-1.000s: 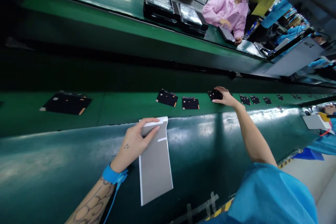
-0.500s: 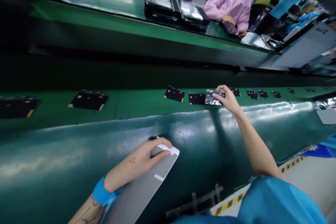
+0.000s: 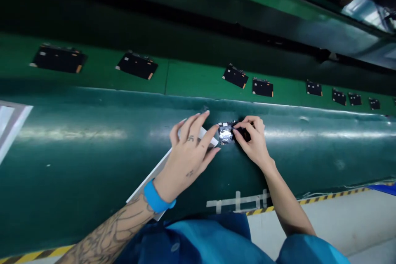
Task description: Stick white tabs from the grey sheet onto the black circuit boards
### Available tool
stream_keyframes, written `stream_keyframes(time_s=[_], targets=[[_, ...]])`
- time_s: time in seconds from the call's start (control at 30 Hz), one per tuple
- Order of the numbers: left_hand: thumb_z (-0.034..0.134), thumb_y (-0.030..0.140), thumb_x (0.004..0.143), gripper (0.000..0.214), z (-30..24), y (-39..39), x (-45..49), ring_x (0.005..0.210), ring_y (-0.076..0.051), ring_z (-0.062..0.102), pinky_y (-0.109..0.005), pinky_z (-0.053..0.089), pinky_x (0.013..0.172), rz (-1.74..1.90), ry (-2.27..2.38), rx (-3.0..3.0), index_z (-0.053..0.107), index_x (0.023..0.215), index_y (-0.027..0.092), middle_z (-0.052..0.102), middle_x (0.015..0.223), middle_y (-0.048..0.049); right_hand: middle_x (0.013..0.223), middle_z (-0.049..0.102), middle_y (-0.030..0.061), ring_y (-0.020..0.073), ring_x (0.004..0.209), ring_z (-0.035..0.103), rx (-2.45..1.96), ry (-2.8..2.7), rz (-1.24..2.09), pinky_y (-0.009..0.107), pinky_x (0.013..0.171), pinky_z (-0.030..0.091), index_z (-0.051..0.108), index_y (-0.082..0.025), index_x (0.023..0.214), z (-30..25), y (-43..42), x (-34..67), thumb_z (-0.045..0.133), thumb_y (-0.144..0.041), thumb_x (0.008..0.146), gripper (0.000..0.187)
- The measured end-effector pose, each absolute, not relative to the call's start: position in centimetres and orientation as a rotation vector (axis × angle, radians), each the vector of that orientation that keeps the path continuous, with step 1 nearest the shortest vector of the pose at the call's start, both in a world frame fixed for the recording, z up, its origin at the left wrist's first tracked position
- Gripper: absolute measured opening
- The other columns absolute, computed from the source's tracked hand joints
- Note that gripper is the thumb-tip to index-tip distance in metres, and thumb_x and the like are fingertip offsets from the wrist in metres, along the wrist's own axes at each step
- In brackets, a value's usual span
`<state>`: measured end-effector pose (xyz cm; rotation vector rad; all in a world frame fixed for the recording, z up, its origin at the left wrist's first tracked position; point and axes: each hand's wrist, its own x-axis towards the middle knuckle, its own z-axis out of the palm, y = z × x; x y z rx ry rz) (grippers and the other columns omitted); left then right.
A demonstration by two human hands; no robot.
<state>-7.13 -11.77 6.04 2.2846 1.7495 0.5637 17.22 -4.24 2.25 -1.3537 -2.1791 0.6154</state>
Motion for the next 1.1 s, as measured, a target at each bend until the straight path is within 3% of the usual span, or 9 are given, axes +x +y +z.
stream_keyframes(time_s=[0.13, 0.27, 0.5, 0.83, 1.1], targets=[[0.068, 0.039, 0.103, 0.049, 4.8, -9.6, -4.7, 0.144, -0.047, 0.048, -0.071, 0.033, 0.12, 0.567, 1.659, 2.281, 0.062, 0.147, 0.02, 0.056, 0.158, -0.0235, 0.112, 0.071, 0.0063, 0.0306, 0.108, 0.065, -1.346, -2.293, 0.622, 0.055, 0.097, 0.044, 0.073, -0.035, 0.116, 2.9, -3.9, 17.3, 0.061, -0.035, 0.107, 0.014], [0.071, 0.041, 0.101, 0.047, 3.5, -8.8, -3.9, 0.13, -0.043, 0.053, -0.07, 0.036, 0.117, 0.603, 1.654, 2.198, 0.067, 0.142, 0.017, 0.064, 0.141, -0.0209, 0.112, 0.074, 0.0052, 0.031, 0.107, 0.065, -1.368, -2.329, 0.615, 0.055, 0.1, 0.04, 0.075, -0.035, 0.116, 2.9, -3.6, 17.1, 0.064, -0.034, 0.106, 0.015], [0.074, 0.04, 0.099, 0.046, 3.4, -8.8, -3.9, 0.127, -0.04, 0.053, -0.066, 0.036, 0.119, 0.639, 1.661, 2.154, 0.067, 0.14, 0.02, 0.064, 0.137, -0.0174, 0.111, 0.076, 0.0054, 0.0317, 0.104, 0.067, -1.376, -2.32, 0.593, 0.054, 0.094, 0.043, 0.077, -0.035, 0.11, 3.2, -4.2, 16.5, 0.065, -0.031, 0.105, 0.013], [0.077, 0.039, 0.098, 0.043, 3.7, -8.7, -3.8, 0.126, -0.039, 0.053, -0.066, 0.036, 0.119, 0.667, 1.654, 2.104, 0.067, 0.136, 0.021, 0.064, 0.135, -0.0161, 0.107, 0.068, 0.0074, 0.0311, 0.099, 0.061, -1.43, -2.401, 0.62, 0.052, 0.083, 0.044, 0.065, -0.033, 0.113, 4.3, -4.1, 15.7, 0.054, -0.03, 0.11, 0.011], [0.077, 0.037, 0.097, 0.042, 3.5, -8.6, -3.8, 0.125, -0.039, 0.053, -0.065, 0.036, 0.119, 0.689, 1.656, 2.092, 0.067, 0.134, 0.019, 0.065, 0.135, -0.0163, 0.11, 0.06, 0.0089, 0.03, 0.101, 0.053, -1.459, -2.456, 0.697, 0.05, 0.086, 0.039, 0.056, -0.029, 0.109, 4.3, -4.0, 15.6, 0.043, -0.026, 0.113, 0.014]])
